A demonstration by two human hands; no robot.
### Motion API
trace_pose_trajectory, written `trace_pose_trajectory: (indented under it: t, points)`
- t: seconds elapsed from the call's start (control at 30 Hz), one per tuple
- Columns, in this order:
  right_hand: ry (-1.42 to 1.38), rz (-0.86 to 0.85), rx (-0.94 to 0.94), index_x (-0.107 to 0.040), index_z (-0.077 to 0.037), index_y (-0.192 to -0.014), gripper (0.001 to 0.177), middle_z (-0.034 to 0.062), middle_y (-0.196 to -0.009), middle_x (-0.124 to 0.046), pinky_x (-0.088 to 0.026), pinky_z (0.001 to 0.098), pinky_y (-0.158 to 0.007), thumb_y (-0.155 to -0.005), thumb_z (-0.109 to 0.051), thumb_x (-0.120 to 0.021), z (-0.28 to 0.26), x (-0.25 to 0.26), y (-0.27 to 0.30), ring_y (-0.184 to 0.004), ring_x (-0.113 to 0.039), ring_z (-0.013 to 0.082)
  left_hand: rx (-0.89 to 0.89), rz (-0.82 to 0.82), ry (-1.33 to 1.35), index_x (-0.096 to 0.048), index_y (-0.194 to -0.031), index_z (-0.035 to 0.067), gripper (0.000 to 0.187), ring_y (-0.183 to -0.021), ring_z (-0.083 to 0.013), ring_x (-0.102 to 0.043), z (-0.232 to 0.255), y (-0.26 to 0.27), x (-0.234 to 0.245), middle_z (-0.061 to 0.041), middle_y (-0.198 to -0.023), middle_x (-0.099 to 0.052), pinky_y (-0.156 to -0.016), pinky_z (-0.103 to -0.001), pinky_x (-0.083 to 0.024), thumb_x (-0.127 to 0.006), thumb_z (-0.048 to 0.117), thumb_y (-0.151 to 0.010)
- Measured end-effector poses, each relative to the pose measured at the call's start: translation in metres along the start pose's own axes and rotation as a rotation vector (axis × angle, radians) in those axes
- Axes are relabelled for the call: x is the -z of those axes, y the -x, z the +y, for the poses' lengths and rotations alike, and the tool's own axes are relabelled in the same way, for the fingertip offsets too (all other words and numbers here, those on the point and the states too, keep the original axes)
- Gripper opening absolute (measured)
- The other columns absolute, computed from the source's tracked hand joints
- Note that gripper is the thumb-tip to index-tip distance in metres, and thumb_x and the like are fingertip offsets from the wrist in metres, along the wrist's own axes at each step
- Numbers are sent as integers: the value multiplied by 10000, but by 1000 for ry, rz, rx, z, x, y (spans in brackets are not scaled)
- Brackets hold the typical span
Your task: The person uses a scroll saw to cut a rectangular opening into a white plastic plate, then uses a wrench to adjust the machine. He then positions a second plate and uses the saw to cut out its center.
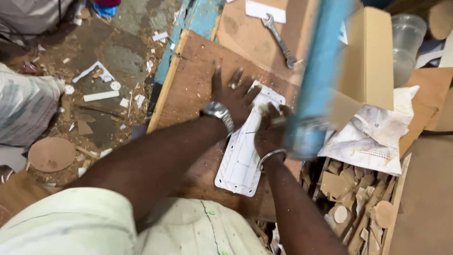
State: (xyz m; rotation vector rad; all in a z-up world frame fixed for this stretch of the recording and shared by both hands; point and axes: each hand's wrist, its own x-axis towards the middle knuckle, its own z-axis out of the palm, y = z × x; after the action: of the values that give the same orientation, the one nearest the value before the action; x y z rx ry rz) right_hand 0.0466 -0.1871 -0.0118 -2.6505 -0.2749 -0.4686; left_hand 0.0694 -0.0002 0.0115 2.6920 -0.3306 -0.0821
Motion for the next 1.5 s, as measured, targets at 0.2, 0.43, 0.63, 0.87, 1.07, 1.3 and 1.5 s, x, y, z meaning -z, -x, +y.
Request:
trace_pose_trajectory:
  t: [0.2, 0.43, 0.63, 0.87, 1.07, 1.3, 1.5]
  points:
    - [-723, -21, -180, -436, -20, -1376, 388, 133, -1296, -619, -488, 374, -1071, -1009, -46, -559, 36, -16, 10, -1247, -601, 235, -27, -53, -32, -247, -1592, 197, 655, -1542, -337, -98, 8, 38, 2, -65, -1688, -153, -1091, -774, 94, -358, 420, -986]
    - [-93, -60, 56, -541, -48, -1369, 411, 144, -1231, -694, -529, 416, -986, -977, -118, -642, -21, 45, 41, -1123, -677, 295, -13, -2, -71, -250, -1602, 196, 643, -1551, -348, -121, 8, 36, -5, -59, -1695, -170, -1095, -784, 80, -365, 386, -999]
    - [22, -82, 120, -768, -147, -1160, 246, 198, -1286, -644, -478, 481, -930, -921, -179, -719, -40, 54, 47, -1083, -661, 353, -21, 6, -71, -259, -1598, 194, 647, -1546, -346, -139, 9, 35, -6, -65, -1691, -188, -1088, -791, 75, -376, 387, -993]
    - [32, -121, 85, -766, -156, -1189, 252, 215, -1333, -633, -445, 492, -1004, -950, -187, -693, -43, 55, 49, -1213, -610, 381, -27, 20, -77, -272, -1601, 190, 637, -1549, -346, -147, 10, 36, -11, -71, -1689, -206, -1093, -794, 67, -377, 384, -1003]
    - [-15, -151, 52, -754, -149, -1193, 248, 223, -1358, -622, -445, 492, -1038, -964, -181, -665, -42, 53, 50, -1255, -592, 386, -23, 17, -59, -271, -1596, 192, 633, -1550, -350, -139, 8, 35, -5, -75, -1690, -201, -1093, -794, 73, -372, 378, -1000]
    - [65, -162, -6, -750, -190, -1223, 271, 171, -1289, -660, -402, 535, -1077, -977, -218, -640, -36, 48, 52, -1234, -607, 372, -45, 40, -63, -268, -1593, 176, 638, -1534, -366, -145, 7, 36, -8, -87, -1682, -199, -1073, -803, 81, -370, 372, -994]
    - [169, -92, 50, -705, -176, -1278, 309, 186, -1369, -626, -332, 576, -1085, -986, -239, -626, -35, 44, 52, -1278, -572, 393, -52, 62, -51, -284, -1594, 176, 634, -1541, -362, -170, 7, 33, -13, -86, -1684, -223, -1085, -795, 82, -372, 375, -999]
